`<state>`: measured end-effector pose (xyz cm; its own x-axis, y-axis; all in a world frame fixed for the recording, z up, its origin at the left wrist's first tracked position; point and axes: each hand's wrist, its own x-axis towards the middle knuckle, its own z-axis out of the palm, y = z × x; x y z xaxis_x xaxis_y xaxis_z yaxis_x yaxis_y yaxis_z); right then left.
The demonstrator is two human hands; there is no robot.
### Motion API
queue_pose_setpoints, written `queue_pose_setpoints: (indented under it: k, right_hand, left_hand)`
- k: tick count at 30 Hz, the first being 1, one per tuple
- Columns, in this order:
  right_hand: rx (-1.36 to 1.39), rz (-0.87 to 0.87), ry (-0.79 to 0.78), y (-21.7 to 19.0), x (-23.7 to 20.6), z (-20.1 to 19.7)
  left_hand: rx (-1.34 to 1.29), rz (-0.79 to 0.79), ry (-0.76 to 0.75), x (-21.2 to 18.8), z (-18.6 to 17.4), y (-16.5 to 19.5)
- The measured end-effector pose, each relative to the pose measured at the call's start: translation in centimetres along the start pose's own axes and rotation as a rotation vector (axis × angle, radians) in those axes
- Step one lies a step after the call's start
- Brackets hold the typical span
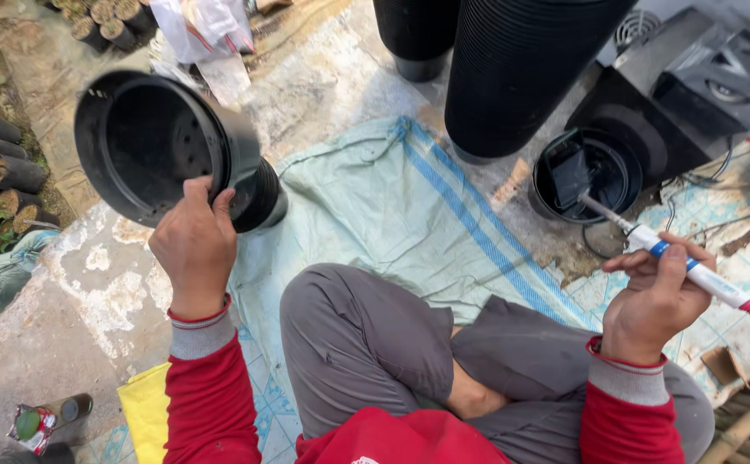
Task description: The person sits on a tarp and uses a handheld electric drill to make holes in the sides of black plastic pots. They pick up a pot from a stack, drill a hole, and place it back on the stack, repeating this process.
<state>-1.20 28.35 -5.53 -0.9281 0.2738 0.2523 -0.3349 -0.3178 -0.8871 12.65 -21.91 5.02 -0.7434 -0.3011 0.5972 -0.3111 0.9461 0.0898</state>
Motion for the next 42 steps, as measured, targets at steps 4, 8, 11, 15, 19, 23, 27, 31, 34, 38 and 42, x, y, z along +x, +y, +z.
queue_pose_setpoints:
  k: [4,8,11,15,19,23,27,31,34,38,42]
  right_hand:
    - [-0.011,0.002,-0.027,-0.1,-0.1,0.5]
    - [-0.03,-0.002,-0.034,-0.3,0.0,0.8]
    - [-0.045,-0.004,-0.012,-0.1,0.2,0.9]
    - [-0.06,-0.005,0.023,0.2,0.7,0.9]
    - [-0.082,0.042,0.026,0.7,0.9,1.4]
    - [-0.105,0.049,0.01,0.7,0.6,1.4]
    - [-0.085,0.053,0.015,0.3,0.8,1.0]
    - [-0.075,0.078,0.02,0.2,1.2,0.5]
    - [-0.076,0.085,-0.001,0.2,1.4,0.6]
    - [-0.049,0.114,0.0,0.0,1.3,0.7]
    - [-0.027,0.094,0.067,-1.1,2.0,-0.4]
  left_hand:
    - [0.14,-0.099,-0.196,-2.1,3.9,-3.6]
    - [0.163,-0.178,-0.256,-3.9,7.2,-5.1]
    - [0.192,-0.174,-0.118,-3.6,7.4,-4.7]
    - [0.057,-0.138,0.206,0.2,4.7,-1.3]
    - [-0.349,0.374,0.523,7.5,1.2,5.8]
    - [-0.448,0.704,0.557,14.8,-1.0,14.9]
    - [-0.435,0.973,0.405,22.0,-1.1,21.7]
    - [-0.564,0.961,0.037,25.3,1.7,25.9]
    - [-0.596,0.961,-0.044,24.9,4.1,27.1]
    - [-0.508,1.064,0.078,24.6,5.9,26.6]
    - [-0.471,1.075,0.041,25.3,6.9,26.0]
